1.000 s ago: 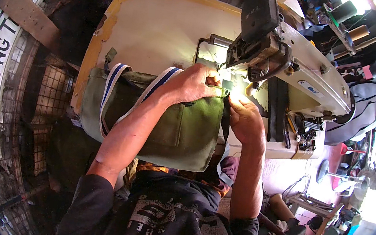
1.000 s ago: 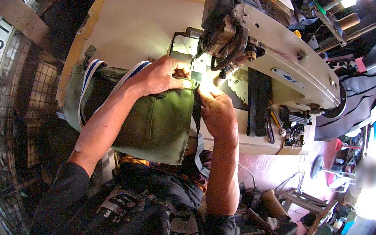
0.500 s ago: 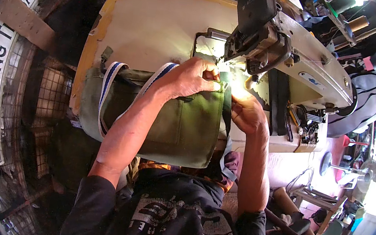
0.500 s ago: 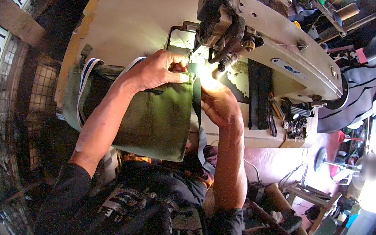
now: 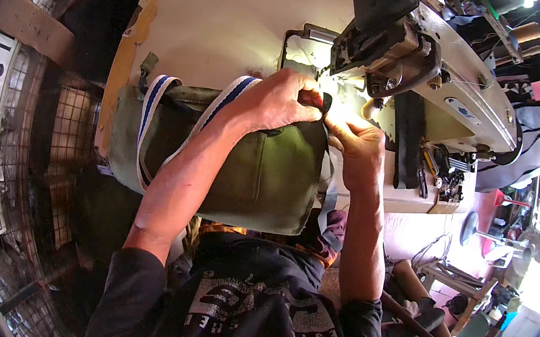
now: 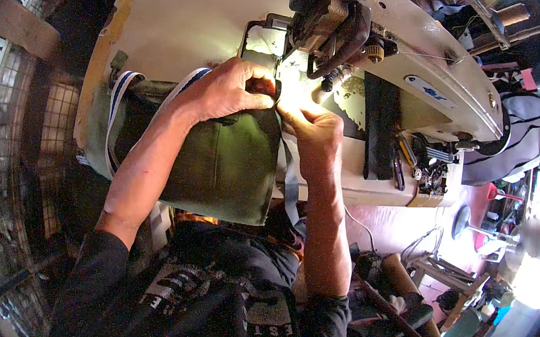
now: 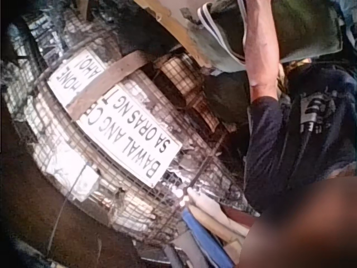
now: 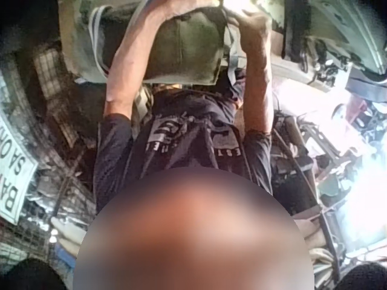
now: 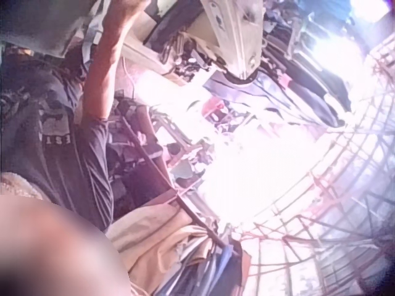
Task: Sewing a green fabric bag and attaching a black strap using an industrial sewing machine.
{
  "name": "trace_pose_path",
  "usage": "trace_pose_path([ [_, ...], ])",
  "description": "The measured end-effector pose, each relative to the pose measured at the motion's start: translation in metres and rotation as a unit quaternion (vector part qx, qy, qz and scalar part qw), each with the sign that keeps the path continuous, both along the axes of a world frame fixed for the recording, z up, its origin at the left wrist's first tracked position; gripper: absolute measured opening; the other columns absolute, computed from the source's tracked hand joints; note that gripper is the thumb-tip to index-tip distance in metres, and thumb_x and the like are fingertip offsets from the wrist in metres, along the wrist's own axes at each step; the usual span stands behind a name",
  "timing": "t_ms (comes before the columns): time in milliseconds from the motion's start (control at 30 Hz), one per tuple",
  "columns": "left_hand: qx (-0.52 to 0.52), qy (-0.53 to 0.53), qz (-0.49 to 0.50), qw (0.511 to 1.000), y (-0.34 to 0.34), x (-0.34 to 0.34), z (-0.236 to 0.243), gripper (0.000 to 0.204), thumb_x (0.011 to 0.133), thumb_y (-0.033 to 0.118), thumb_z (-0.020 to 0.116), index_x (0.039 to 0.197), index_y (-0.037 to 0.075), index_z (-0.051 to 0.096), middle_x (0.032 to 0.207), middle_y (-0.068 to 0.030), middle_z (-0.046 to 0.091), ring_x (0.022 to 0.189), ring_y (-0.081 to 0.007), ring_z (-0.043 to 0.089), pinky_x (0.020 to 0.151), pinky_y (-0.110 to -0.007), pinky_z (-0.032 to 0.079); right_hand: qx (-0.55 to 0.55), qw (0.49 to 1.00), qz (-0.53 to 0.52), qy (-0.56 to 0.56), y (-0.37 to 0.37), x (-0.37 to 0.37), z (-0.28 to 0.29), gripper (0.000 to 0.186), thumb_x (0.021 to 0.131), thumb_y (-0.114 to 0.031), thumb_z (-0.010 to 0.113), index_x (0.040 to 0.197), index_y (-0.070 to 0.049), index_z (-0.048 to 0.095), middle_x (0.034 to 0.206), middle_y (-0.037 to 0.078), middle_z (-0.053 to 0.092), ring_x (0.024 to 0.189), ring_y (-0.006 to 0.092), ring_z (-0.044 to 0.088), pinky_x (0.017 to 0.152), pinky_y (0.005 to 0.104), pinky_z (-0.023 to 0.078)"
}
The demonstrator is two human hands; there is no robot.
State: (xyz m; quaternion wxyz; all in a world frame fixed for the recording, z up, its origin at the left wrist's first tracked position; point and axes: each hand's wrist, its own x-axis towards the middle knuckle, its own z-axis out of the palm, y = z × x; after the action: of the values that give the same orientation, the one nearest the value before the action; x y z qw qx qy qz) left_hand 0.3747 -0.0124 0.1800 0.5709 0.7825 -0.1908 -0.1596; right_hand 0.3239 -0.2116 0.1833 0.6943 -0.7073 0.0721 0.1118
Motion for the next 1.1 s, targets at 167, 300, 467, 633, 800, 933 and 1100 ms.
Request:
trace_pose_path([
  [167,0.001,-0.003,0.003,1.0,0.002,0.0,-0.006,0.022,0.083,0.013,0.073,0.1,-0.002,0.068,0.087,-0.0029,0.07,0.079,-0.0103,0.059,0.074,-0.03,0.049,-0.12,0.991,0.003,-0.055,0.008,-0.002,-0.001,0.022,0.093,-0.016,0.071,0.105,0.003,0.075,0.087,0.004,0.073,0.076,0.0054,0.061,0.067,0.0233,0.05],
  [300,-0.035,-0.015,-0.018,0.999,0.001,0.0,-0.006,0.025,0.084,0.013,0.074,0.103,-0.001,0.067,0.091,-0.0005,0.069,0.082,-0.0086,0.058,0.077,-0.029,0.049,-0.167,0.979,0.006,-0.112,0.009,-0.008,0.006,0.023,0.095,-0.017,0.067,0.104,0.004,0.073,0.084,0.001,0.072,0.073,0.0057,0.06,0.067,0.0245,0.049],
  [467,-0.034,-0.007,-0.025,0.999,-0.001,0.0,0.0,0.039,0.081,0.028,0.082,0.099,-0.003,0.066,0.086,-0.0061,0.069,0.079,-0.0128,0.059,0.075,-0.032,0.05,-0.233,0.959,0.038,-0.154,0.012,-0.011,0.012,0.02,0.096,-0.011,0.061,0.103,0.006,0.068,0.085,0.015,0.073,0.077,0.0154,0.067,0.073,0.0314,0.051],
  [633,-0.053,-0.004,-0.026,0.998,-0.004,-0.001,0.002,0.038,0.082,0.028,0.081,0.098,-0.002,0.065,0.083,-0.0055,0.067,0.076,-0.012,0.056,0.072,-0.032,0.049,-0.239,0.96,0.002,-0.148,0.018,-0.014,0.004,0.02,0.095,-0.011,0.061,0.106,0.004,0.069,0.095,0.02,0.074,0.086,0.0226,0.071,0.079,0.0339,0.052],
  [800,-0.048,-0.002,-0.009,0.999,-0.004,-0.002,0.001,0.028,0.084,0.019,0.075,0.098,-0.002,0.064,0.08,-0.0052,0.066,0.075,-0.0127,0.058,0.072,-0.032,0.05,-0.222,0.956,-0.058,-0.183,0.024,-0.02,-0.008,0.022,0.095,-0.012,0.065,0.11,0.002,0.071,0.102,0.019,0.074,0.093,0.0232,0.072,0.083,0.0336,0.053],
  [933,-0.051,-0.004,-0.003,0.999,-0.006,-0.004,0.003,0.022,0.088,0.016,0.073,0.1,0.0,0.065,0.083,0.0007,0.064,0.079,-0.0095,0.057,0.073,-0.03,0.048,-0.168,0.966,-0.093,-0.171,0.026,-0.021,-0.017,0.023,0.094,-0.013,0.067,0.111,0.002,0.068,0.1,0.016,0.072,0.091,0.0223,0.07,0.084,0.033,0.052],
  [1100,-0.014,-0.025,0.018,0.999,-0.007,-0.005,0.004,0.022,0.086,0.015,0.073,0.101,0.0,0.066,0.084,0.0002,0.064,0.079,-0.0103,0.058,0.072,-0.03,0.048,-0.157,0.963,-0.11,-0.187,0.026,-0.021,-0.02,0.021,0.094,-0.013,0.068,0.108,0.002,0.064,0.105,0.012,0.061,0.095,0.0204,0.064,0.085,0.0331,0.05],
])
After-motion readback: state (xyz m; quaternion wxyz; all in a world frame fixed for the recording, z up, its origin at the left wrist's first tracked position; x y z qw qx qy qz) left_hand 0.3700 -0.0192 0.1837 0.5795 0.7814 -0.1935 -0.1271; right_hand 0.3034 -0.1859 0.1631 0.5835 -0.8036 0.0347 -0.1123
